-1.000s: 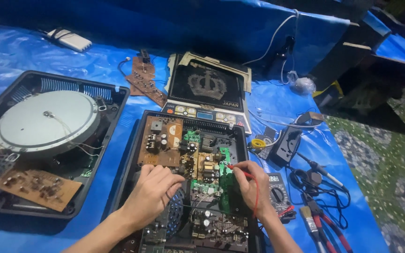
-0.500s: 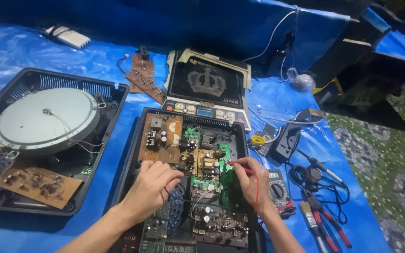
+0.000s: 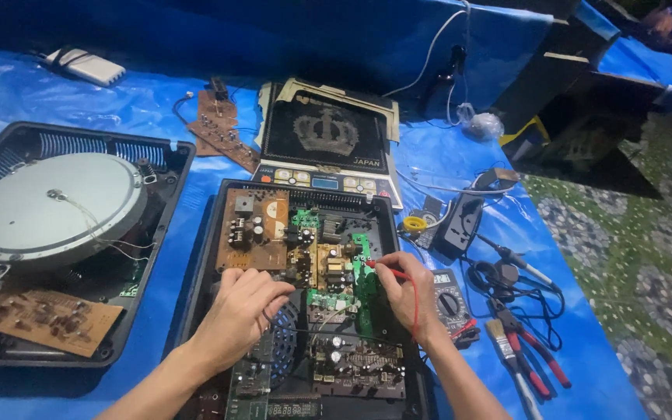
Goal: Testing the circuit board components of an induction cooker using a multimeter and probes.
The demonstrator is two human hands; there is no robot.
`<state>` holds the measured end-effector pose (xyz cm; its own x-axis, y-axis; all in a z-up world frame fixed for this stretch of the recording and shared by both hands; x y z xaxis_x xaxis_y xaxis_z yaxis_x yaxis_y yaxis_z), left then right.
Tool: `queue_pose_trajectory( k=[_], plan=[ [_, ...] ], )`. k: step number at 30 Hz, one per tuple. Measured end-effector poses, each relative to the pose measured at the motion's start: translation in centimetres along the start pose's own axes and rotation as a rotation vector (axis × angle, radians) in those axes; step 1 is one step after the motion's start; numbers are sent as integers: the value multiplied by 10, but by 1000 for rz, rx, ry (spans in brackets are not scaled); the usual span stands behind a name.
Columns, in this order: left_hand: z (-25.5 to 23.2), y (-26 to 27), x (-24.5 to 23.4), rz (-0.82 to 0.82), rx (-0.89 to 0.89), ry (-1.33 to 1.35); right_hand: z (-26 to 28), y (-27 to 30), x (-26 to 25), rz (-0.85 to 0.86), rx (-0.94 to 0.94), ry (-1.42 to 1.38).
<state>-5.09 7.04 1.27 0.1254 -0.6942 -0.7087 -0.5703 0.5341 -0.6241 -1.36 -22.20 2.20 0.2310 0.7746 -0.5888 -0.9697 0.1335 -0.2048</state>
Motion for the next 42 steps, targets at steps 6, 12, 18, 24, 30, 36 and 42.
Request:
queue_pose_trajectory(
  k=[6,12,18,24,30,36,42],
  plan=[
    [1,2,3,-10,31,-26,-5,0,1,8,-21,16],
    [5,4,6,23,28,-53,-8,-1,3,34,-59,53],
    [-17,-7,-10,-106,117,-63,-12,0,3,16,-70,41],
    [-19,-10,1,38,208,-28,1,3,0,21,-82,49],
    [-7,-11,11,91,199,-21,3,4,1,35,-86,71],
    [-1,-10,13,128,151,10,5,3,1,-29,-125,51],
    [1,-10,13,144,123,46,18,7,-3,-86,-298,27]
  ],
)
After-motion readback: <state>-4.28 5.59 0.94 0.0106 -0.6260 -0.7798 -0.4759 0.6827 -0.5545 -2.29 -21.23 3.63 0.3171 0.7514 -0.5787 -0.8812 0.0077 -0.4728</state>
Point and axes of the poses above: each hand's wrist, its own y-axis away from the middle knuckle, its own x-axis out of the palm, z = x × y, the point moved 2 cm from there along -y, towards the middle knuckle, and after that the axes turned 11 degrees about x, right-handed, at the moved point
